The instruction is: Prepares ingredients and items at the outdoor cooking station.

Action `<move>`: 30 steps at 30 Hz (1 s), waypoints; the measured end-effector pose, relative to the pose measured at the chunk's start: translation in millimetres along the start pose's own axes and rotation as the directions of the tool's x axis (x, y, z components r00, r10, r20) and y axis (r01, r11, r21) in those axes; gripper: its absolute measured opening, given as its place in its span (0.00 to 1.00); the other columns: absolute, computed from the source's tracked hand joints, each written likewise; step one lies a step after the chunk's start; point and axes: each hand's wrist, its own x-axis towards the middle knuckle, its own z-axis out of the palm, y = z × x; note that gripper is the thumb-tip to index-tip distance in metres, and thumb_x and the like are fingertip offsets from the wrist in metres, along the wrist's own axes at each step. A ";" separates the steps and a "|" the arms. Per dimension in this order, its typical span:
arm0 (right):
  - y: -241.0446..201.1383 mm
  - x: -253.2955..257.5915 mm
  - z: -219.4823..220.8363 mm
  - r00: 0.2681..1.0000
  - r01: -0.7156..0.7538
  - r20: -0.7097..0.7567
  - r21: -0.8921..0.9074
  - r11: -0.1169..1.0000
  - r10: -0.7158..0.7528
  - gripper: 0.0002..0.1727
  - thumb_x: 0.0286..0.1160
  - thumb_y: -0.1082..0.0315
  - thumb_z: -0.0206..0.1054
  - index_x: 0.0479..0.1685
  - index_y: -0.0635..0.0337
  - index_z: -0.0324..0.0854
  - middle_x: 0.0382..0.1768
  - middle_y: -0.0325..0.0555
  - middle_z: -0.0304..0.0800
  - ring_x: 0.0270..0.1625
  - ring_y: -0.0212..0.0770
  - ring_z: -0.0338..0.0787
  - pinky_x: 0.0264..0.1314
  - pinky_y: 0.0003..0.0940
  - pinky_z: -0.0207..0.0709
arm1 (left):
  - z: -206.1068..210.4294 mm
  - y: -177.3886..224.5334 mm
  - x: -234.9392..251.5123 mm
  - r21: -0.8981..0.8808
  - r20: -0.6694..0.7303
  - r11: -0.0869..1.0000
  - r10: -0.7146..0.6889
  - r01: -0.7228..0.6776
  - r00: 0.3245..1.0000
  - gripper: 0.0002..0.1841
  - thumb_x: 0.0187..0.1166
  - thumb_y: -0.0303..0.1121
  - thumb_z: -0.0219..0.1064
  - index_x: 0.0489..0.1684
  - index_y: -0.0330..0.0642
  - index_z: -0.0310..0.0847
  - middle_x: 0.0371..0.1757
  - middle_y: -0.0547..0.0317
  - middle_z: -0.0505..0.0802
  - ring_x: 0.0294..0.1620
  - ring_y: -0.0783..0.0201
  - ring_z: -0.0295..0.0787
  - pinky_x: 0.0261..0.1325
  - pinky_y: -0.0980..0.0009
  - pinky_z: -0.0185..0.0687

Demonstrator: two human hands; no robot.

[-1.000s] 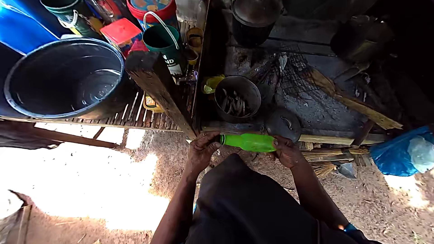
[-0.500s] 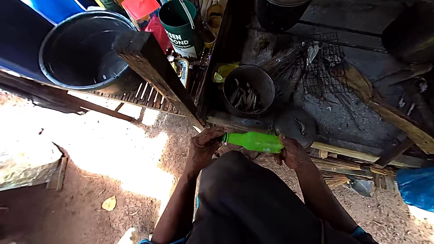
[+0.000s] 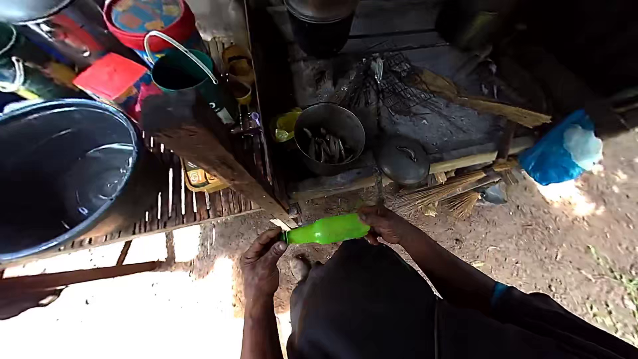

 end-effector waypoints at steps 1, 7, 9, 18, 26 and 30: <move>7.5 0.4 17.5 1.000 0.004 -0.018 0.008 1.000 -0.004 0.16 0.84 0.51 0.63 0.48 0.56 0.82 0.31 0.42 0.91 0.20 0.32 0.85 0.21 0.27 0.81 | -14.9 4.6 -2.4 0.019 -0.001 1.000 0.000 0.000 1.000 0.18 0.64 0.38 0.84 0.51 0.43 0.94 0.50 0.58 0.97 0.45 0.66 0.93 0.50 0.69 0.91; 36.9 5.2 91.4 0.997 -0.034 -0.062 0.125 0.992 0.042 0.22 0.90 0.48 0.56 0.53 0.58 0.83 0.34 0.45 0.95 0.20 0.33 0.87 0.20 0.26 0.81 | -77.1 34.9 -9.1 0.024 0.034 1.000 -0.009 0.009 0.999 0.18 0.61 0.31 0.84 0.52 0.43 0.95 0.61 0.54 0.95 0.58 0.61 0.93 0.61 0.66 0.90; 38.8 5.1 105.7 0.988 -0.104 -0.093 0.159 0.982 0.120 0.29 0.91 0.41 0.50 0.53 0.58 0.84 0.35 0.46 0.96 0.18 0.33 0.86 0.18 0.26 0.79 | -84.2 38.0 -7.9 0.022 0.037 1.000 0.003 -0.004 0.999 0.18 0.66 0.39 0.83 0.52 0.42 0.95 0.63 0.53 0.94 0.62 0.61 0.92 0.64 0.65 0.89; 40.3 3.6 107.4 0.986 -0.134 -0.062 0.253 0.958 0.154 0.36 0.90 0.34 0.40 0.60 0.56 0.82 0.34 0.48 0.95 0.18 0.34 0.86 0.16 0.26 0.78 | -74.9 42.2 24.3 -0.118 0.194 0.985 0.150 -0.128 0.970 0.18 0.67 0.29 0.81 0.57 0.51 0.93 0.62 0.53 0.94 0.60 0.57 0.92 0.65 0.62 0.88; 22.6 11.3 73.5 0.999 -0.010 -0.049 0.241 0.970 0.022 0.33 0.80 0.32 0.57 0.56 0.55 0.83 0.38 0.45 0.96 0.21 0.34 0.88 0.21 0.27 0.82 | -40.2 42.7 46.6 -0.093 0.166 0.988 0.136 -0.122 0.977 0.11 0.68 0.28 0.79 0.48 0.49 0.95 0.63 0.51 0.94 0.65 0.56 0.90 0.65 0.61 0.88; 8.8 8.3 68.8 0.994 -0.042 -0.097 0.118 0.992 0.053 0.36 0.89 0.34 0.38 0.70 0.54 0.74 0.39 0.49 0.96 0.20 0.39 0.89 0.19 0.31 0.82 | -31.4 48.2 48.7 -0.054 0.179 0.989 0.143 -0.135 0.973 0.12 0.67 0.28 0.80 0.46 0.54 0.95 0.59 0.56 0.95 0.62 0.57 0.91 0.66 0.58 0.88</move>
